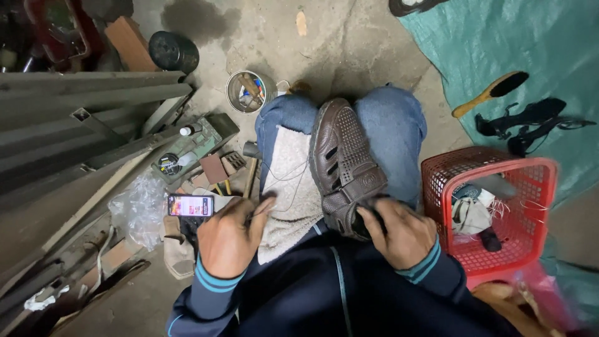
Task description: Hand-sewing the sole of a sandal to the upper part using a needle and thread.
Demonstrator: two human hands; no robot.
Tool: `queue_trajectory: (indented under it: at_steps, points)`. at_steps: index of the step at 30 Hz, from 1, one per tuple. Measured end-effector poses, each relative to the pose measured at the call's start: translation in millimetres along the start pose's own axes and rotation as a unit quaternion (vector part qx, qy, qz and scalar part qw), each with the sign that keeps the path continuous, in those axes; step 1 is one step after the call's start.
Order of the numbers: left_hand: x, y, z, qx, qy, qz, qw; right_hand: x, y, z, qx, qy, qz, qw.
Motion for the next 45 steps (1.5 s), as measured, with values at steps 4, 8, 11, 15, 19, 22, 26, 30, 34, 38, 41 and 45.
queue_trajectory:
  at_steps: [4,8,11,15,19,22,26,30,34,38,41,45]
  points:
    - [4.3,1.1,20.5,-0.046,-0.017,-0.008,0.999,7.0,8.1,12.3,0.096,-0.056,-0.003,0.994]
    - [11.3,4.6,20.8,0.017,-0.078,-0.009,0.997,-0.1,-8.0,3.7,0.128,-0.047,-0.067,0.988]
    - [20.1,-14.0,18.4,-0.004,-0.068,-0.044,0.997,-20.2,-36.2,-2.6,0.113,-0.01,-0.129,0.985]
    - [27.1,-36.0,5.5,-0.026,-0.05,-0.125,0.991,-78.0,-104.5,-28.4,0.147,0.132,-0.316,0.928]
    - [36.6,-60.9,-5.1,-0.104,-0.064,-0.179,0.976,-129.6,-176.3,-55.2,0.286,0.188,-0.368,0.864]
    - [38.5,-67.1,-3.4,-0.209,-0.057,-0.186,0.958,-155.0,-222.1,-62.3,0.166,0.247,-0.384,0.874]
    - [27.7,-46.5,-14.7,-0.359,0.014,-0.082,0.929,-101.0,-142.7,4.3,-0.249,0.011,-0.151,0.957]
    - [10.9,-12.3,-3.5,-0.424,0.163,-0.084,0.887,-33.2,-38.9,40.0,0.07,-0.06,-0.097,0.991]
    - [-14.1,57.3,1.4,-0.378,0.154,-0.013,0.913,-16.0,1.6,14.3,0.088,-0.055,-0.023,0.994]
    - [-35.6,152.0,-19.9,-0.247,0.125,0.102,0.956,-4.0,10.8,0.1,-0.003,-0.058,0.004,0.998]
    - [-63.0,224.7,-47.8,-0.209,0.059,0.217,0.952,3.0,17.1,6.9,0.102,-0.029,-0.035,0.994]
    - [-75.3,251.6,-62.7,-0.23,0.015,0.244,0.942,6.5,21.8,12.3,0.156,-0.037,-0.025,0.987]
Point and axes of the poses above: each hand's wrist, its own x-axis towards the middle knuckle, its own z-axis out of the back of the hand, y = z × x, the point moved 4 cm from there along x, towards the middle knuckle, and after that the axes turned 3 degrees about x, right-handed, at the moved point
